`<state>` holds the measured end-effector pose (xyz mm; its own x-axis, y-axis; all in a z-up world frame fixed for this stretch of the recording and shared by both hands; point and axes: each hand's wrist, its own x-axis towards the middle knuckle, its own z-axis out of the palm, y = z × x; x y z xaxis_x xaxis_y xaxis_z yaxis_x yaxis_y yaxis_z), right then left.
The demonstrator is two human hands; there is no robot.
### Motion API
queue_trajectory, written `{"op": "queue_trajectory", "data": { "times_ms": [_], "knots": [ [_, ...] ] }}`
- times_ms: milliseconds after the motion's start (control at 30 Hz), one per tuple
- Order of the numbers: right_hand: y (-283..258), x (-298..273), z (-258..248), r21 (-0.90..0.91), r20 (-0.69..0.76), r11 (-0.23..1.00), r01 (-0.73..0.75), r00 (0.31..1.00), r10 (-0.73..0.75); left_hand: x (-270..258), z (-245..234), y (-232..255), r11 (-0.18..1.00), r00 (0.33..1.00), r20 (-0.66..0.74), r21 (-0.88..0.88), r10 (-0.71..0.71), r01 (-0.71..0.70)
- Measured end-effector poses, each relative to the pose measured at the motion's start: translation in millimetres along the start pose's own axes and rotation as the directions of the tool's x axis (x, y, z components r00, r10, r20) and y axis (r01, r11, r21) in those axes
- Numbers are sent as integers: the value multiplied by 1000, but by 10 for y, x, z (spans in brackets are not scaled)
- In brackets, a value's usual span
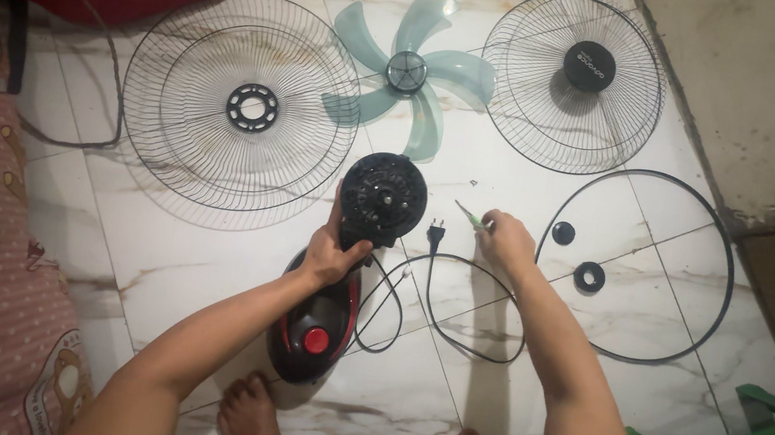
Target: The person disassembles a fan by removing screws from the motor housing using a screwdriver. They then reassemble the fan by attaching the motor housing to the base and securing it with screws.
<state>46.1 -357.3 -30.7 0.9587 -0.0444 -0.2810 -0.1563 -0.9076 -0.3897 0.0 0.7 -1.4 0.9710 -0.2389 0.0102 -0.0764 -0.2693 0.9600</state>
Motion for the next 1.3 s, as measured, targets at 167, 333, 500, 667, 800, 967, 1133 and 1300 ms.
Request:
{"op": "queue_trajectory", "data": {
  "times_ms": [167, 333, 500, 667, 800, 967, 1133, 1300],
  "knots": [
    [-138, -68, -171, -103, 19, 991, 84, 996, -82, -16, 10, 27, 999, 999, -10, -24, 49, -49],
    [-153, 250, -185, -173, 144, 985, -12, 989, 37, -5, 15, 58, 997, 997, -19, -26, 76, -76],
    [-123, 615, -9, 59, -167, 996, 63, 985, -52, 0, 11, 54, 999, 1000, -6, -36, 29, -29],
    [-237, 720, 126, -26, -236, 991, 134, 962, -137, -16, -4, 43, 1000, 1000, -1, -10, 14, -14],
    [-289, 705, 126, -58, -237, 989, 136, 961, -146, -25, -7, 44, 997, 1000, -12, -66, 27, -28],
    [-187, 687, 171, -35, -339, 976, 213, 917, -212, 2, -20, 48, 999, 999, 16, -26, 41, -41],
    [-67, 680, 283, -1, -362, 978, 207, 912, -193, -3, -31, 97, 999, 999, 37, -16, 31, -30],
    [31, 668, 342, 31, -345, 987, 158, 928, -137, 13, -34, 102, 999, 998, 48, -6, 33, -33]
  ]
}}
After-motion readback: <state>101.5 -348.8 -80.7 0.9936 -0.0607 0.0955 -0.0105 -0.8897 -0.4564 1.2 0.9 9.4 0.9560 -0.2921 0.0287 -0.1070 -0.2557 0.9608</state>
